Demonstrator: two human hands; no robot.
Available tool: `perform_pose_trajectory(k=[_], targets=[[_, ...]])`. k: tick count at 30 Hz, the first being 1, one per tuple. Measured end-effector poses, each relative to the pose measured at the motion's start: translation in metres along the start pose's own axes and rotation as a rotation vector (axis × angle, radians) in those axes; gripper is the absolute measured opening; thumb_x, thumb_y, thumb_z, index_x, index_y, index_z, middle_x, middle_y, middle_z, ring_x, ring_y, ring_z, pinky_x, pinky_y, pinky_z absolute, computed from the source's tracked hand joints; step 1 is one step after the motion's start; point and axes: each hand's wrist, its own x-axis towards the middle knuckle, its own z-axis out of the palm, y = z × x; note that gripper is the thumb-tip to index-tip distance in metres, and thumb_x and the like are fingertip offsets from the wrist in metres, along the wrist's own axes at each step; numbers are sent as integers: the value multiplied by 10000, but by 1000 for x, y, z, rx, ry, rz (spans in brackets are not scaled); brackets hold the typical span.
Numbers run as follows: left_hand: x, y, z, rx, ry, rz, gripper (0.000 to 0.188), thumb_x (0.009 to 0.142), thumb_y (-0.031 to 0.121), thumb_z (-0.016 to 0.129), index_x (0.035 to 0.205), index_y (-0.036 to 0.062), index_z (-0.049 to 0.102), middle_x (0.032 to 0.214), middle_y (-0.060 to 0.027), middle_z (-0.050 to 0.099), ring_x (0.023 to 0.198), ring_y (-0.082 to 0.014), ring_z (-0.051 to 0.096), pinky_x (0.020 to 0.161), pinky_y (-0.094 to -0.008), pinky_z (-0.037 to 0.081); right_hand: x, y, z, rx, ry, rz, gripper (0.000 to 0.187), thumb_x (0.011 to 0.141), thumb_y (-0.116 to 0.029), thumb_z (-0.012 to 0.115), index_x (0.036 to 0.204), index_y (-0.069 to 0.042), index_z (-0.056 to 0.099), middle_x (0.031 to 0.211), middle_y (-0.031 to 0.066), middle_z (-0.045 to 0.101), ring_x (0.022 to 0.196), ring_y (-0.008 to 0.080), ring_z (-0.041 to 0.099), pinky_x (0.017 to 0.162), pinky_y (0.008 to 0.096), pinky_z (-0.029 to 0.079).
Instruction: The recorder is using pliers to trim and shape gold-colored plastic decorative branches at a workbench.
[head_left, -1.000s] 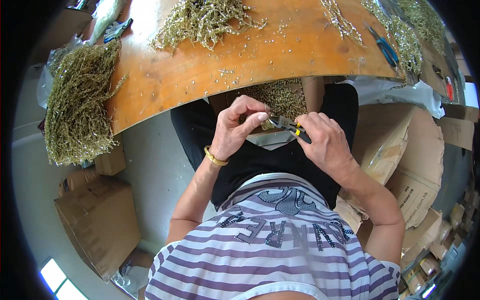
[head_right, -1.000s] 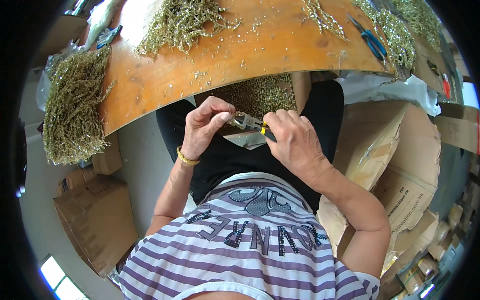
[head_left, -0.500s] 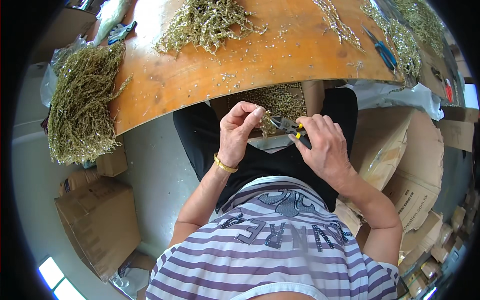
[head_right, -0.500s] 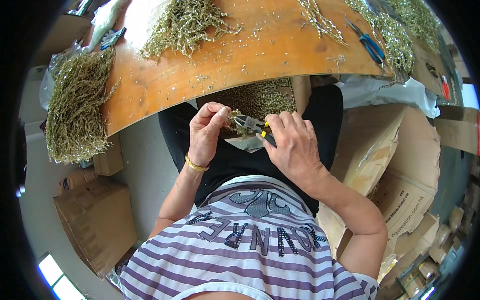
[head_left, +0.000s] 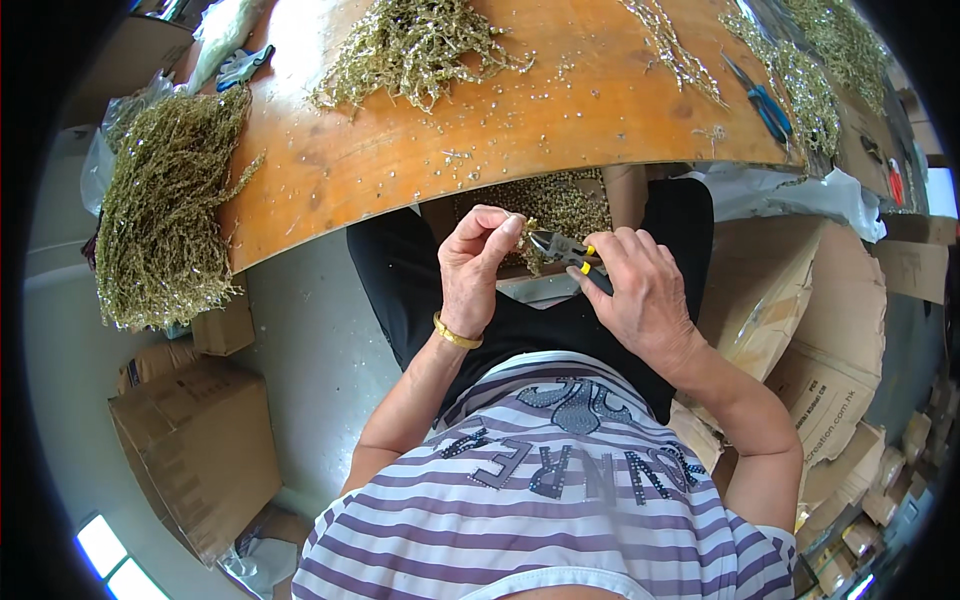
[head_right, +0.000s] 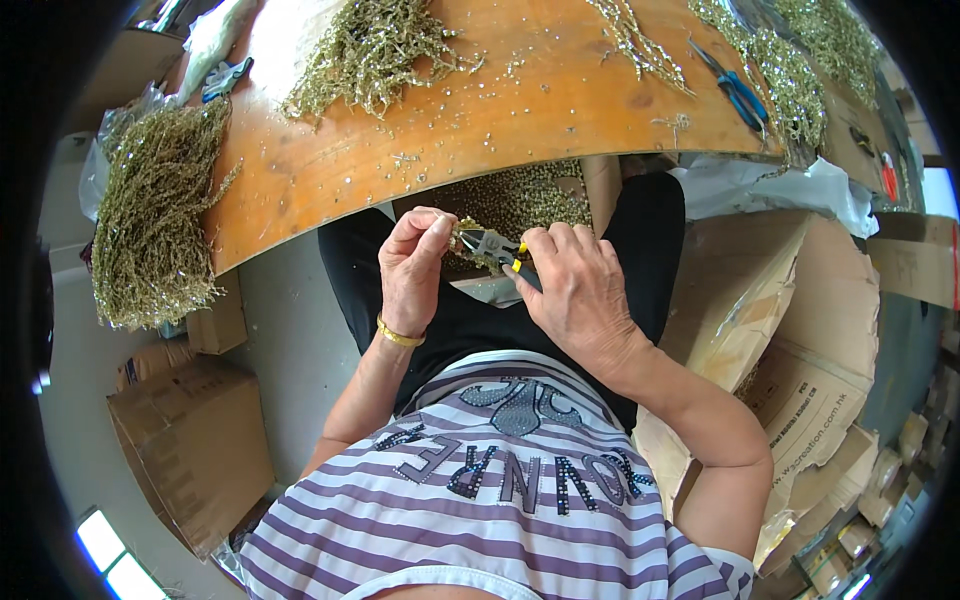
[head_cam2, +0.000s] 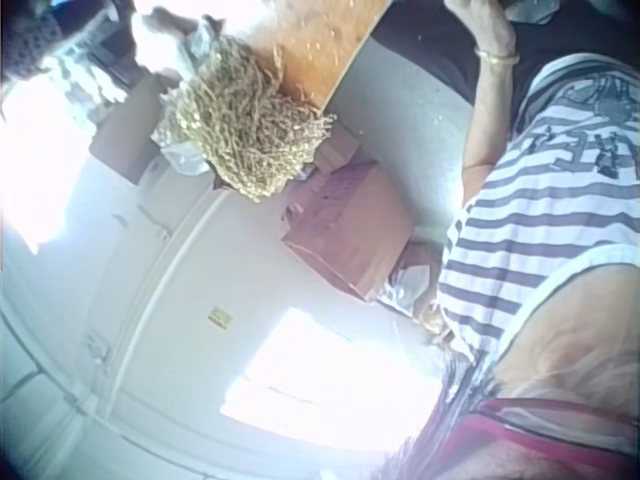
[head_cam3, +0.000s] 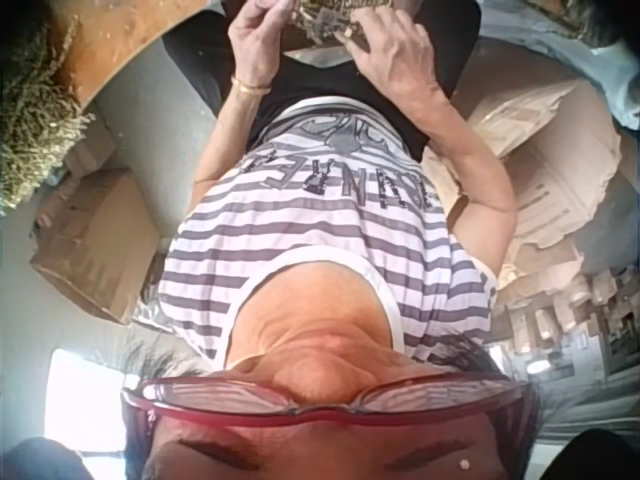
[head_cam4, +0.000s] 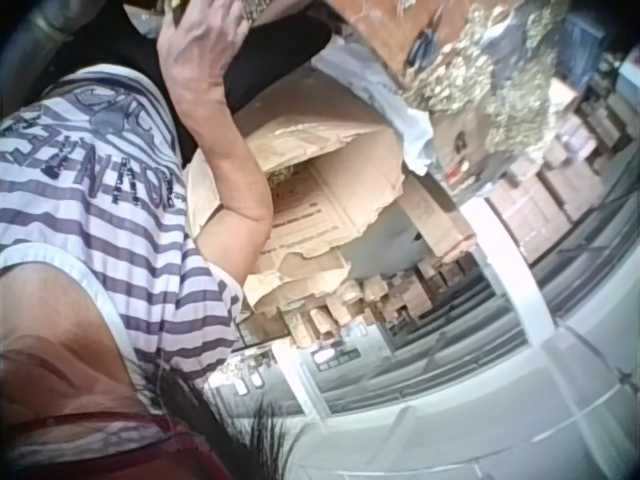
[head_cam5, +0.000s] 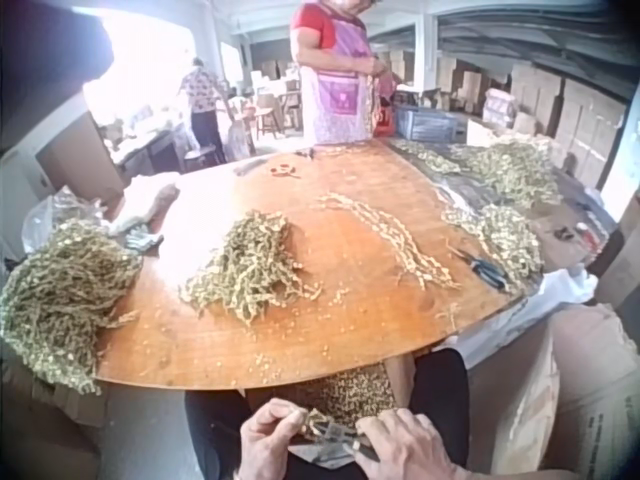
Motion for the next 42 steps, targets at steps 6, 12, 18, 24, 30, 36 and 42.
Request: perform_pose_trajectory(k=[6, 12, 18, 24, 30, 36, 42], targets=[[1, -2, -1, 33, -21, 38, 37, 829, 33, 570, 807, 6, 583, 809, 1, 518, 704, -53, 480, 639, -191, 400, 1, 0, 3, 18, 5, 5, 284, 699, -179, 675, 905, -61, 519, 781, 67, 505, 753, 239, 506, 648, 353, 404], [-1, -3, -1, 83, -18, 61, 22, 823, 14, 576, 806, 2, 582, 794, 6, 506, 702, -49, 469, 635, -184, 388, 1, -1, 6, -25, -16, 8, 290, 695, -174, 676, 911, -61, 519, 798, 65, 516, 765, 236, 511, 650, 353, 402], [-5, -5, 2, 132, 22, 129, 32, 827, 14, 572, 798, 3, 578, 782, 13, 499, 697, -37, 454, 630, -174, 376, 2, -1, 7, -114, -20, -6, 318, 661, -140, 684, 925, -66, 521, 810, 65, 530, 784, 230, 521, 645, 346, 399], [-3, -4, 2, 126, 42, 133, 20, 834, 34, 568, 820, 21, 562, 772, 18, 512, 698, -35, 452, 626, -168, 367, 7, 8, 11, -77, -27, -69, 326, 638, -91, 674, 926, -69, 522, 806, 67, 547, 779, 235, 538, 643, 340, 408], [-2, 2, 11, -437, 1, -232, 79, 878, 114, 478, 896, 58, 531, 805, -15, 542, 712, -123, 503, 685, -277, 404, 9, 13, 22, 25, 74, -68, 340, 620, -49, 665, 928, -77, 522, 812, 61, 547, 788, 233, 545, 648, 339, 424], [0, 9, 6, -770, -142, -518, 120, 870, 145, 468, 883, 40, 523, 786, -38, 540, 693, -126, 507, 694, -291, 416, 9, 14, 27, 147, 158, -114, 352, 609, -13, 657, 930, -72, 525, 795, 66, 535, 759, 246, 538, 646, 337, 425], [-2, 17, 6, -1014, -209, -914, 154, 827, 143, 495, 901, 19, 550, 730, -35, 530, 625, -104, 451, 655, -275, 388, 11, 10, 27, 200, 212, -162, 352, 611, -2, 644, 936, -61, 521, 774, 76, 527, 730, 259, 534, 637, 345, 425]])
